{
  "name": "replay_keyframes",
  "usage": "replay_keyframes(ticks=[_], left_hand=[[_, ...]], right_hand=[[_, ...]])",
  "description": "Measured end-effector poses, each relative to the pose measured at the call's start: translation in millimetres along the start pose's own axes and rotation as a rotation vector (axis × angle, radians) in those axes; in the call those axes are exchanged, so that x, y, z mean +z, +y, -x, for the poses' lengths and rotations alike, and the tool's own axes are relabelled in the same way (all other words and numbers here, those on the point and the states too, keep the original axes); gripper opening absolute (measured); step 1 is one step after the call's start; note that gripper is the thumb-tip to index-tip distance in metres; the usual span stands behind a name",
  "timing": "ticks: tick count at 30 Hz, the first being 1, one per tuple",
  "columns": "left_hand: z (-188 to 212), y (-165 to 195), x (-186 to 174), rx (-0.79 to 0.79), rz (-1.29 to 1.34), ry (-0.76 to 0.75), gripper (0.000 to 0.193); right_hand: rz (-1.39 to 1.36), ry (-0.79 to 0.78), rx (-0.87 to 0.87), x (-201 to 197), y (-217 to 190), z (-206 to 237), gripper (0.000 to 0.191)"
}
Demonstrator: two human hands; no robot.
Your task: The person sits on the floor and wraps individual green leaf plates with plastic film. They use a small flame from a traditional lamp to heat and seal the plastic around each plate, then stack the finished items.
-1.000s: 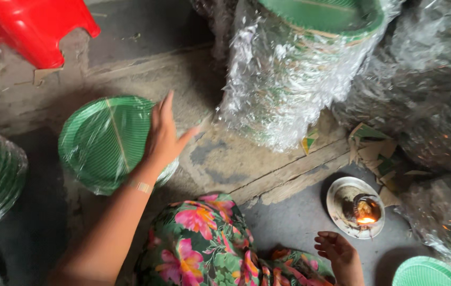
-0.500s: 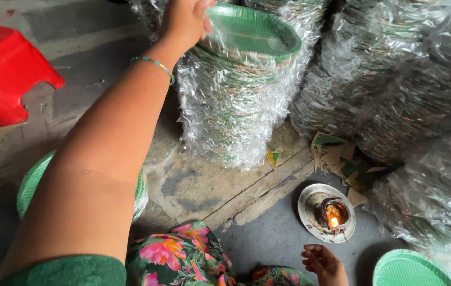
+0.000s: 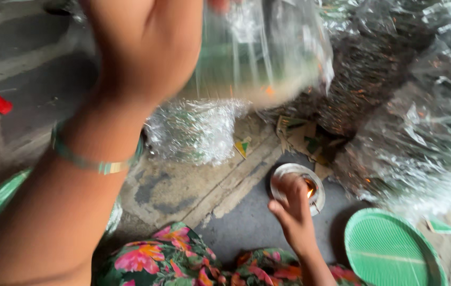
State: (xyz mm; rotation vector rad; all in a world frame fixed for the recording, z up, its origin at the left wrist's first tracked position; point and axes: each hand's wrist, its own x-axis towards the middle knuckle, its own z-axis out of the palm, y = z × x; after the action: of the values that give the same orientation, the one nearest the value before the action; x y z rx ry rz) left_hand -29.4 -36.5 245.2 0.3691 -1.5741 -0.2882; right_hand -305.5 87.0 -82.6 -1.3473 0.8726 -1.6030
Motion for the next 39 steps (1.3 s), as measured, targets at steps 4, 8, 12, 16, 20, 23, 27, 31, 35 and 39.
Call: replay_keyframes(ticks=[4,8,12,16,20,23,27,31,35,39], left_hand=[[111.7,31.6,14.1,-0.099,0.050,-0.185,0.018],[231.9,24.4,10.4,-0.364,-0.300,-0.429,0.052],[309.2,-11.7,-1.2,-0.775,-0.402,-0.270,0.094],[350.6,-12.5,-4.9,-0.788,-0.212,-0.068,0.110],[346.2,18.8,-10.5,-0.743,-0.089,-0.078,0.092],[322.6,56.1,-25.0,-0.735,-0.006,-0.147,0.071],[286.0,99.3,-54.7,-0.657,0.205,-0.123,0.057],[256.0,109.6,-70.1,-0.674,0.034,-0.132,0.047],[237.8,96.0,-66.4,-0.543,-0.024,-0.152,0.043],[224.8,81.8,-58.2,-0.481,-0.033,-0.139,0.039]], right_hand=[[-1.109,-0.054,0.314,33.2,0.4,-57.0,0.080],[-1.210,-0.446,0.254,79.0,29.9,-63.5,0.091],[-0.547,-0.335,0.531,123.4,51.8,-38.4,0.094],[-0.325,-0.417,0.485,147.0,58.9,-10.2,0.093],[-0.432,-0.289,0.320,138.9,48.8,9.4,0.087],[-0.305,-0.138,0.280,102.3,32.3,10.1,0.094],[0.051,0.156,0.070,31.9,18.1,-3.5,0.108],[-0.394,-0.052,0.181,-11.5,10.8,17.8,0.106],[-0.347,-0.105,0.184,-26.0,-7.9,41.4,0.097],[-0.108,-0.193,0.141,-30.6,-30.6,39.9,0.075]])
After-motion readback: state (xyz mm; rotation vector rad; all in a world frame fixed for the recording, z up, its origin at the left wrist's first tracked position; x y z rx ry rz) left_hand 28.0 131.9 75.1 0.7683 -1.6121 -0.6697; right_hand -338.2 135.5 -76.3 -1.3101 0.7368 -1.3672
